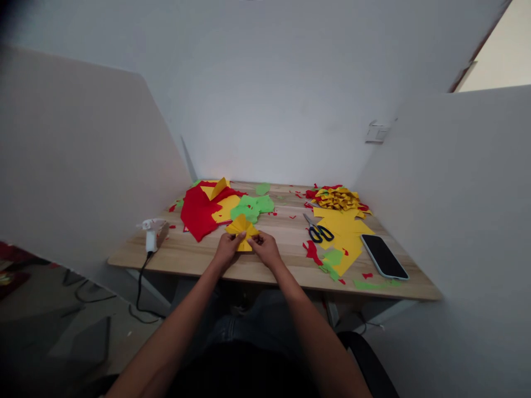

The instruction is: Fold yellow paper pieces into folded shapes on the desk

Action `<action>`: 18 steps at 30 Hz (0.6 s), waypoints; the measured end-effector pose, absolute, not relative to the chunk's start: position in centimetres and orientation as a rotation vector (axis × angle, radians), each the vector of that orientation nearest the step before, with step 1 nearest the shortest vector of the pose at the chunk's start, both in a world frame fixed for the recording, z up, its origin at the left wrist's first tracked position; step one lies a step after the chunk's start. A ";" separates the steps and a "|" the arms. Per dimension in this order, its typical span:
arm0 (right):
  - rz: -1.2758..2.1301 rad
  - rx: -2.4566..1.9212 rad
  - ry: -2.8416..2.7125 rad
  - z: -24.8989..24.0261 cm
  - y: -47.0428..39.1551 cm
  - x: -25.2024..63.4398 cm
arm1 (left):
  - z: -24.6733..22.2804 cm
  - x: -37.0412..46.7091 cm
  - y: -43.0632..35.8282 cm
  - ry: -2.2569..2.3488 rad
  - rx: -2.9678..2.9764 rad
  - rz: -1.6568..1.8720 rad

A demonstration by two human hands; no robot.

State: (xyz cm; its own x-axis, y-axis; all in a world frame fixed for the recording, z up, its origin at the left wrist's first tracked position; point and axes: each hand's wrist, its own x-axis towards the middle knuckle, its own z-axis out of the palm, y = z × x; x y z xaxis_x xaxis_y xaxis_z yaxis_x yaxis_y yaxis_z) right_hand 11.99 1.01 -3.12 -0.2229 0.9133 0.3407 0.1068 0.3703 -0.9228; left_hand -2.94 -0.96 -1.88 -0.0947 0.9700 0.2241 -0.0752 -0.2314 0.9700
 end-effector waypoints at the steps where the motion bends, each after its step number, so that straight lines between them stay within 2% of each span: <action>1: 0.999 -0.931 -1.617 -3.1 0.9 12.0 | -1.9 -3.0 -0.9 1.099 1.257 1.483; 18: 0.943 -0.873 -1.597 -3.3 1.0 12.1 | -1.7 -2.4 -1.2 1.052 1.079 1.532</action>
